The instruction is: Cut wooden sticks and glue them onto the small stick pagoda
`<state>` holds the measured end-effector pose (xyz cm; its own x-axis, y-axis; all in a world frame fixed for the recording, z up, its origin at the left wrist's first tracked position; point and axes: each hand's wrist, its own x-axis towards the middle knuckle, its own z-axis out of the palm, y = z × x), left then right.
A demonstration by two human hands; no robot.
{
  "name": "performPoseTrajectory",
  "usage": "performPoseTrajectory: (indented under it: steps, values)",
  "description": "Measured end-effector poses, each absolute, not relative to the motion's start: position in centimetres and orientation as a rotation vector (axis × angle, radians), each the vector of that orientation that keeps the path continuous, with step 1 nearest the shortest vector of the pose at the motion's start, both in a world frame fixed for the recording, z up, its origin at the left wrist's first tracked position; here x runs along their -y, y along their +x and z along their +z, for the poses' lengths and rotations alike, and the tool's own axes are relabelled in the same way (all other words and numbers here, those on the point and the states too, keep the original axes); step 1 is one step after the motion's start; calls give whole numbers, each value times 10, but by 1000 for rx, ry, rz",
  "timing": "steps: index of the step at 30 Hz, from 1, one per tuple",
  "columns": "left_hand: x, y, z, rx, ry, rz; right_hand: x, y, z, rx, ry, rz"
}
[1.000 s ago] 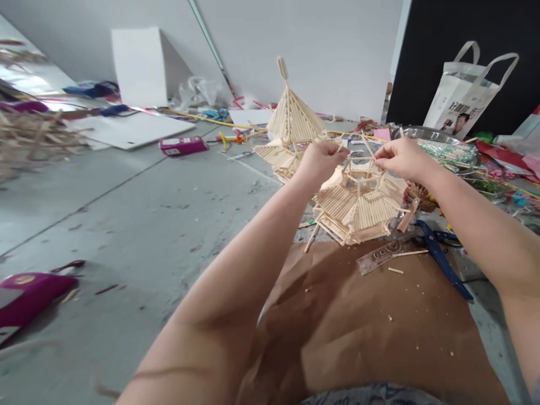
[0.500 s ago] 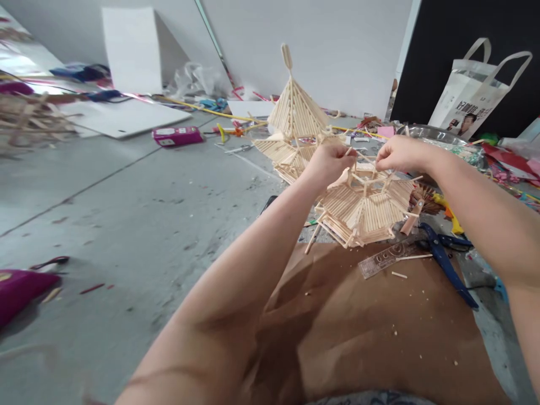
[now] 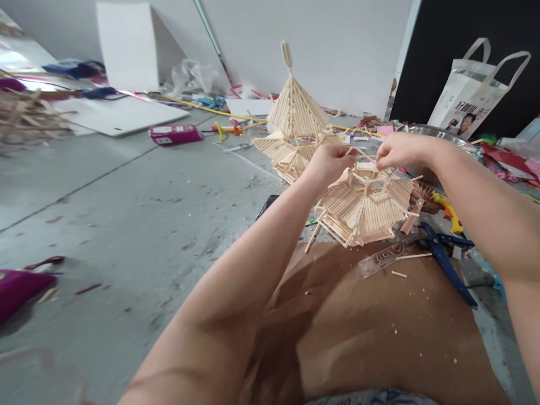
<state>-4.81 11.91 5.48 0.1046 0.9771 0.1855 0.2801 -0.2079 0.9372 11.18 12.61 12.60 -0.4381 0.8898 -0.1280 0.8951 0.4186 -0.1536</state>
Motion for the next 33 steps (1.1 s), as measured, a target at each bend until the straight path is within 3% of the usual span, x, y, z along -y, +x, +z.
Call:
performPoseTrajectory:
  steps: [33]
  values:
    - [-105,-49,49,-1201,1455,1231,-111,114,121,-2589,1873,-454]
